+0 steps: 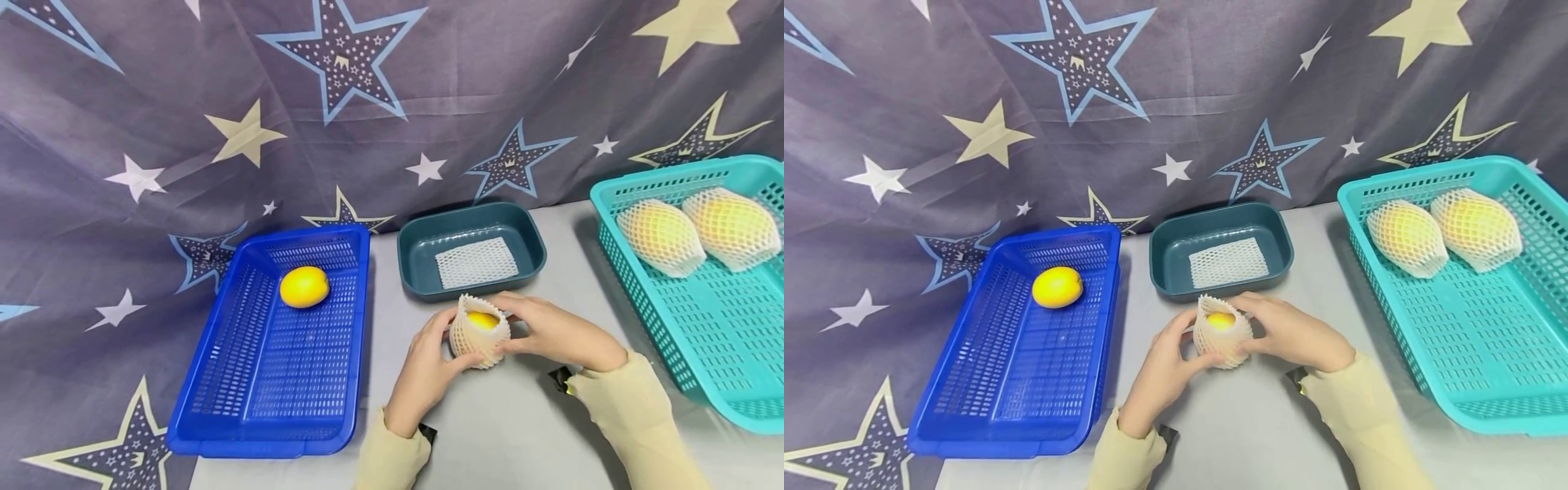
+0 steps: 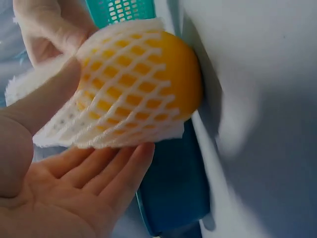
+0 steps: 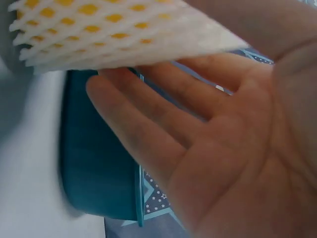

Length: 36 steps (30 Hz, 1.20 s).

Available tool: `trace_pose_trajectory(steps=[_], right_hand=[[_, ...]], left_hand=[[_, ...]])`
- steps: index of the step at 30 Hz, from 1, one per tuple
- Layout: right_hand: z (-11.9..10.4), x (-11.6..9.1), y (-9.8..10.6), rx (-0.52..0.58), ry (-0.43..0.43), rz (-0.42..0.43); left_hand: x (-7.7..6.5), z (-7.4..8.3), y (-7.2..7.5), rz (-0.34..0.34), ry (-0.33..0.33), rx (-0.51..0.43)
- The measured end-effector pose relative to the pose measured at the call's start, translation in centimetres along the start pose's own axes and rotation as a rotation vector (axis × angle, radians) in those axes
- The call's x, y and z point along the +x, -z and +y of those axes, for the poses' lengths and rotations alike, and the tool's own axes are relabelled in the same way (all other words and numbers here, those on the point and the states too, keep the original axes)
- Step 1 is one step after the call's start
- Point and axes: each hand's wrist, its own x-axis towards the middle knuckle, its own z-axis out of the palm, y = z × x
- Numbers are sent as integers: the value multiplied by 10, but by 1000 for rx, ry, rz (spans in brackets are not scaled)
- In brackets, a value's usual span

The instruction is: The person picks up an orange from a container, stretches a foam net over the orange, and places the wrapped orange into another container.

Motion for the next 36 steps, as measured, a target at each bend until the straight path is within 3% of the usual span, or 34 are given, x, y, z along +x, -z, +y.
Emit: trace_pose_trajectory(steps=[6, 11, 16, 20, 24, 29, 33, 36], right_hand=[[7, 3, -6, 7, -42, -74], [12, 5, -7, 15, -65, -86], [17, 6, -7, 123, -55, -100], [20, 5, -8, 212, -47, -91], [23, 4, -6, 313, -38, -65], [22, 4, -4, 482, -41, -53], [19, 5, -3, 506, -46, -14], [16, 7, -6, 466, -70, 21]], left_hand=[[1, -7, -6, -86, 60, 68], [4, -11, -9, -79, 60, 53], [5, -16, -8, -58, 65, -3], [6, -17, -8, -36, 89, -97], [7, -16, -8, 29, 122, -232], [8, -13, -6, 86, 139, -496], [8, -10, -5, 56, 167, -682], [9, -8, -6, 49, 171, -713]])
